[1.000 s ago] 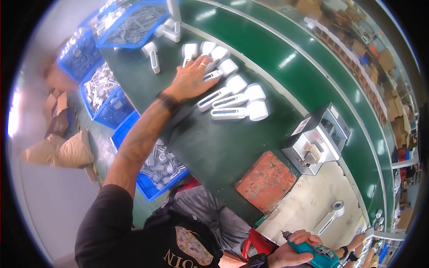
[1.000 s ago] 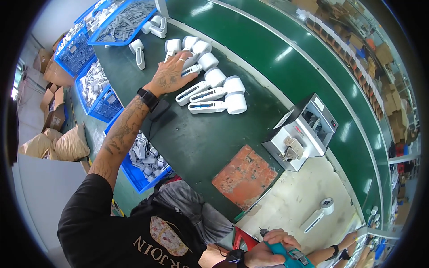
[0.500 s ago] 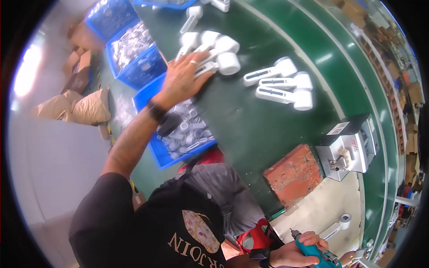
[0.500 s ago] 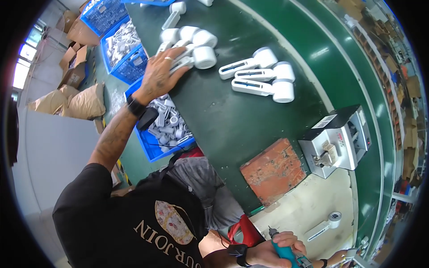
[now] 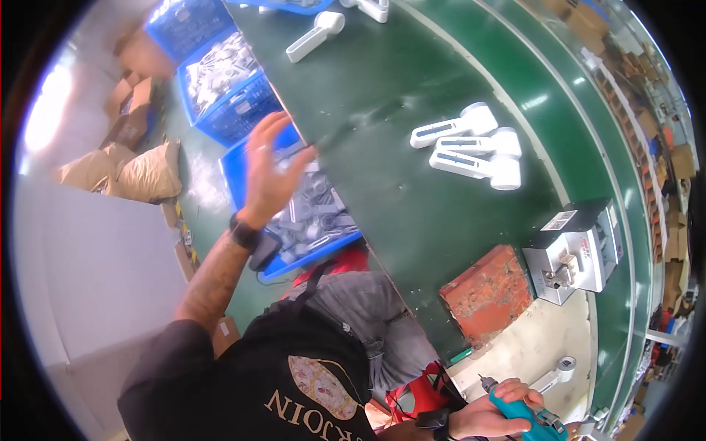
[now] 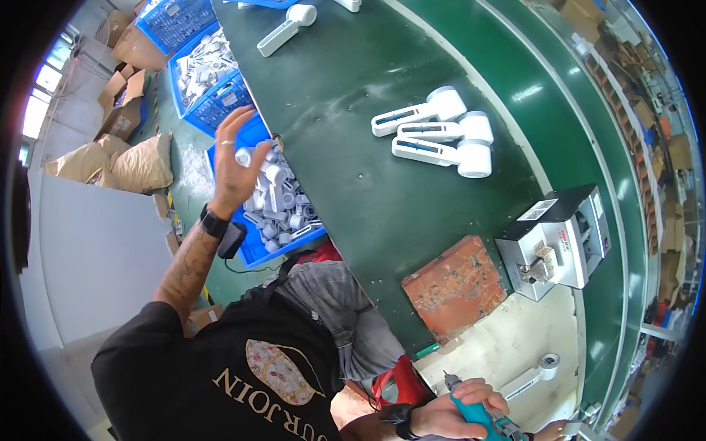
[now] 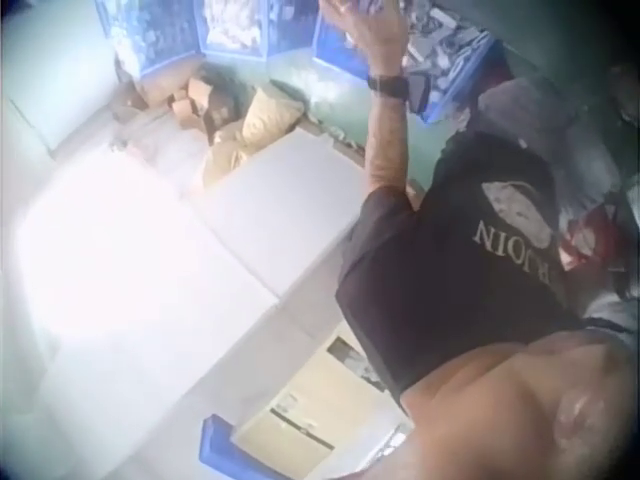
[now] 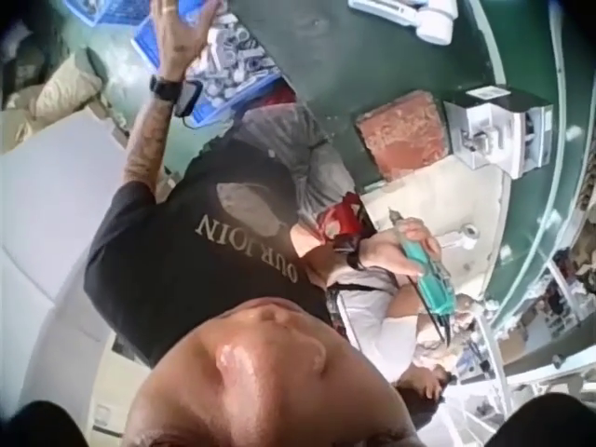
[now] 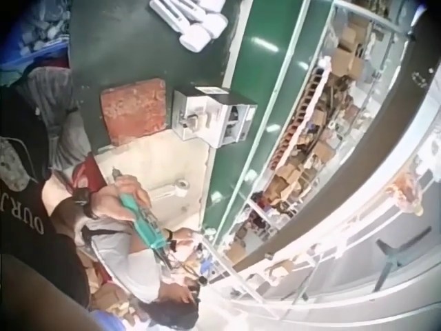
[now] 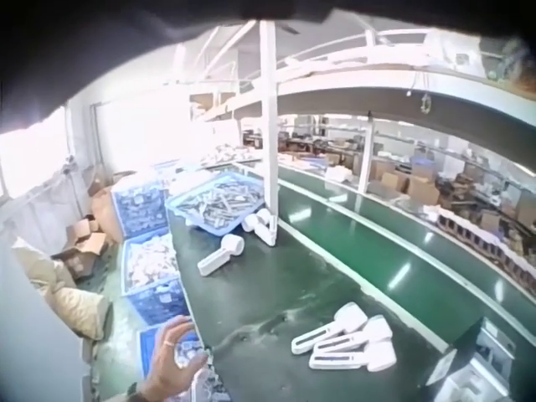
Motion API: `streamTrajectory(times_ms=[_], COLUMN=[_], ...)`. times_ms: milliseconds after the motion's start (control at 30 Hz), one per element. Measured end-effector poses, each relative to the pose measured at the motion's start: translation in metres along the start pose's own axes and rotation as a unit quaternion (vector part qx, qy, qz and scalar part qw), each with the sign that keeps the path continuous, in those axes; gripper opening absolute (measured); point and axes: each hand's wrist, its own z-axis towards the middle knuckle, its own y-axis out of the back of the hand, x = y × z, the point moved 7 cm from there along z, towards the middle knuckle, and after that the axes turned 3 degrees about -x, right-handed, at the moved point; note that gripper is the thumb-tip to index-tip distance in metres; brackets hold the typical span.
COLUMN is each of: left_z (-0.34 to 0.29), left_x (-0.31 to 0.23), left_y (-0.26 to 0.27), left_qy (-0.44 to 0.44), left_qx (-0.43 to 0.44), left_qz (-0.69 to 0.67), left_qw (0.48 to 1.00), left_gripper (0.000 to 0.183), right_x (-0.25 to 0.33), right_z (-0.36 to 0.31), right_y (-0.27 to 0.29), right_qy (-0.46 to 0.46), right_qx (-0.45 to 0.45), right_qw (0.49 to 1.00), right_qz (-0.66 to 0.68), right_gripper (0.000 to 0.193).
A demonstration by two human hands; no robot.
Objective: The person picks up a white plastic component, places it on a red work surface, and uses a power screwdriver on it. They then set the component aside on the table and repeat the process with several more components.
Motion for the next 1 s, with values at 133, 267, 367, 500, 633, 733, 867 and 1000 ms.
streamTrajectory(times_ms=[133, 267, 367, 500, 633, 733, 867, 1000], left_z=[0.051, 0.06, 0.048, 0.032, 0.009, -0.022, -0.075, -0.104], left_x=[-0.112, -0.142, -0.149, -0.12, -0.07, -0.023, 0.049, 0.103], left_y=[-0.067, -0.157, -0.183, -0.146, -0.069, -0.022, -0.003, -0.002], left_qy=[-0.195, -0.206, -0.203, -0.186, -0.128, -0.043, 0.088, 0.135], left_qx=[0.114, 0.194, 0.209, 0.158, 0.13, 0.091, 0.095, 0.012], left_qz=[-0.044, -0.08, -0.052, -0.03, 0.022, 0.045, 0.022, 0.057], left_qw=[0.973, 0.956, 0.955, 0.969, 0.983, 0.994, 0.991, 0.989], left_gripper=[0.065, 0.076, 0.061, 0.053, 0.055, 0.058, 0.056, 0.05], right_x=[0.002, 0.009, 0.013, 0.003, 0.003, 0.004, -0.018, -0.012], right_z=[-0.004, -0.015, -0.019, -0.021, -0.014, -0.009, -0.006, -0.006], right_y=[0.004, 0.005, 0.013, 0.028, 0.032, 0.022, 0.026, 0.04], right_qy=[-0.01, -0.011, -0.017, -0.034, -0.027, -0.023, -0.04, -0.049], right_qx=[-0.007, -0.012, -0.017, -0.028, -0.031, -0.02, 0.037, 0.06], right_qw=[0.999, 0.999, 1.0, 0.999, 0.999, 0.999, 0.996, 0.993], right_qz=[0.04, 0.03, 0.018, 0.028, 0.025, 0.022, 0.072, 0.093], right_gripper=[0.063, 0.063, 0.063, 0.062, 0.062, 0.063, 0.065, 0.07])
